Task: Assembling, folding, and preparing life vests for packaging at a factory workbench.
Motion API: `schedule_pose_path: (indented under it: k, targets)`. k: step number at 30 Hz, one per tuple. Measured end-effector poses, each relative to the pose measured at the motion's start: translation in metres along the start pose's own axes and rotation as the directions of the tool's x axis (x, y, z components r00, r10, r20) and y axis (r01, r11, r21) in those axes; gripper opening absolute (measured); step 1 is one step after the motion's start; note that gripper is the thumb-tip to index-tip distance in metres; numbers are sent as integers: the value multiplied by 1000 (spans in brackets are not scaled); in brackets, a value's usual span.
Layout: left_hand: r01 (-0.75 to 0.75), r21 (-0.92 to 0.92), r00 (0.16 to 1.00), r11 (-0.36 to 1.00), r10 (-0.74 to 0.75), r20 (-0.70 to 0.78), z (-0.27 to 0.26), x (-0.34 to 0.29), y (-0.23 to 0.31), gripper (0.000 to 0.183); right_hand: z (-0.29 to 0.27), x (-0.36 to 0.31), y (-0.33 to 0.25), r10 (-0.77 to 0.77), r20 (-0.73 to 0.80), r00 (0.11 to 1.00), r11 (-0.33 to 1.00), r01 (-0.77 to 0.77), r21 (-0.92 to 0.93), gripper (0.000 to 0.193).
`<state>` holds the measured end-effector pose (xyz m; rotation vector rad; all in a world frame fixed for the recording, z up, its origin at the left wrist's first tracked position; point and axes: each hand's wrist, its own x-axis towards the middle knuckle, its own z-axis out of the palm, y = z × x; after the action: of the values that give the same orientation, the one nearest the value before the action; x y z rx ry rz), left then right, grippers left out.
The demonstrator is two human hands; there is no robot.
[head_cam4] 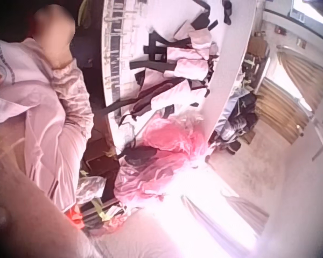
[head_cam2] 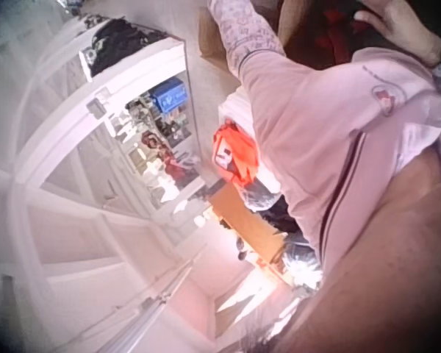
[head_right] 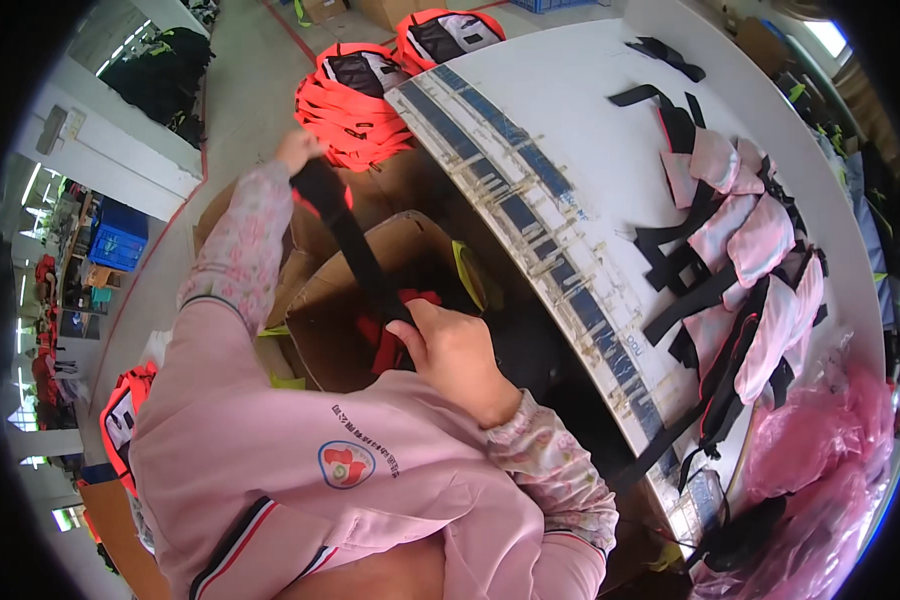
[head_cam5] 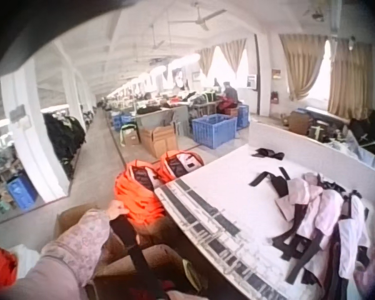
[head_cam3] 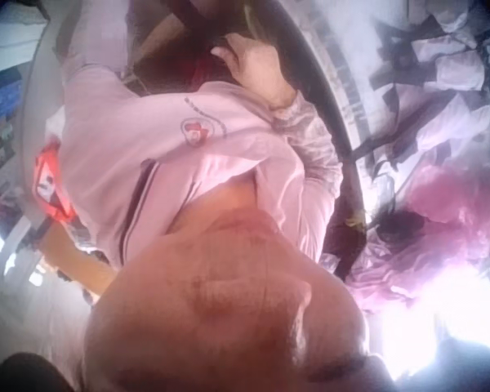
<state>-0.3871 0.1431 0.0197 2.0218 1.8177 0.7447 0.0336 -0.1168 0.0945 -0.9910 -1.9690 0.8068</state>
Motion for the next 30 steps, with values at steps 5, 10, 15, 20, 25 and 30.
schedule_pose_path:
  k: [5,10,15,20,25,30]
  targets:
    - [25,433,637,901,-348,688,28,-61,-84,37,15,45,76,-44,27,999,987,47,-156,30]
    - [356,-372,934,857,-315,169,55,23,-52,21,6,109,157,33,-130,991,952,-71,-299,25]
    - [175,-298,954,938,-236,-183,86,176,-22,21,5,134,221,55,-247,967,892,-159,-424,13]
    - [458,11,860,889,-439,-261,106,284,-102,38,12,151,206,83,-238,968,922,-165,-350,11]
    - [529,153,836,834,-483,-259,162,353,-77,52,-2,151,217,196,-219,956,891,-267,-367,12]
    - [493,382,863,781,-384,-329,164,369,-92,46,2,157,215,209,-202,957,903,-268,-336,15]
